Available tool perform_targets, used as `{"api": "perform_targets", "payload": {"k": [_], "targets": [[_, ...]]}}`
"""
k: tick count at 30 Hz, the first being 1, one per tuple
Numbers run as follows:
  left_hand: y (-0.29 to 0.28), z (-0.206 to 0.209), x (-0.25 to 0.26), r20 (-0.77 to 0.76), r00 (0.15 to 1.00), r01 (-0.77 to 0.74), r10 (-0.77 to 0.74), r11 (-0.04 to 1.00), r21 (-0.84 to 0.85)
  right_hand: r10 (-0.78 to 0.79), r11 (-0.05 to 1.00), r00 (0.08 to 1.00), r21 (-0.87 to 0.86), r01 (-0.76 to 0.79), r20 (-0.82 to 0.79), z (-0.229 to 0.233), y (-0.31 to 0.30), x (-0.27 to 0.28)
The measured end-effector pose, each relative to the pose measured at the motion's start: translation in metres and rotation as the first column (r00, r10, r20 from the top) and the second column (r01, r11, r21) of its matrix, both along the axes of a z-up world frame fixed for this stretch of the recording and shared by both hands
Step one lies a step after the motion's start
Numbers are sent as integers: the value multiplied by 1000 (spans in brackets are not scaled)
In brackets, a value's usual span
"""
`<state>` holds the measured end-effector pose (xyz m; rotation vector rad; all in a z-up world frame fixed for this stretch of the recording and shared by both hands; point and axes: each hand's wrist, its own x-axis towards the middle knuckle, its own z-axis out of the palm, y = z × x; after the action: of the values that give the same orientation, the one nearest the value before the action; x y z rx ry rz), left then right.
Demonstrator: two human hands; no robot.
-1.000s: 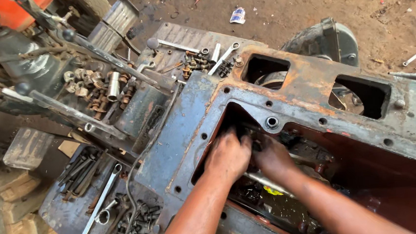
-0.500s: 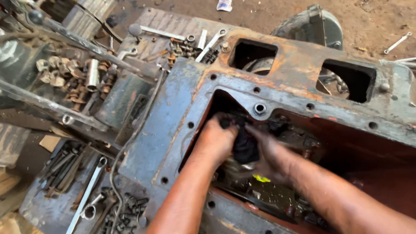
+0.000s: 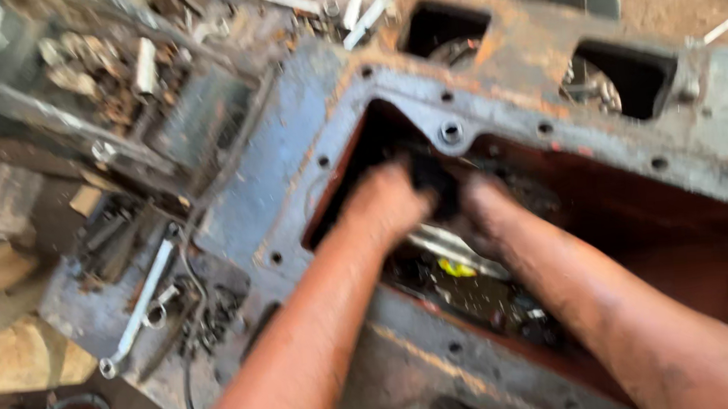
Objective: The person reaches into the internal housing of a heavy machinery engine, wiping grease from internal components with a cloth and moving mechanical parts.
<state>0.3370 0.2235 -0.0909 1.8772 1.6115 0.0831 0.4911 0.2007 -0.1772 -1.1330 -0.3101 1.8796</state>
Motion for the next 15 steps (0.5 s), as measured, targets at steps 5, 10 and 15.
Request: {"api": "perform_targets", "payload": {"k": [5,10,15], "targets": [[7,-8,-11,-77,969,-240,234,968,-77,179,947,841,141,-287,510,15,-9,-10],[15,-3,-11,-74,962,-269,264,960,-77,29,912,896,356,-205,442,17,-18,-16],[23,-6,-10,-36,971,-240,238,963,-123,-60,750,778,543,-378,625,28,-29,-25]]}}
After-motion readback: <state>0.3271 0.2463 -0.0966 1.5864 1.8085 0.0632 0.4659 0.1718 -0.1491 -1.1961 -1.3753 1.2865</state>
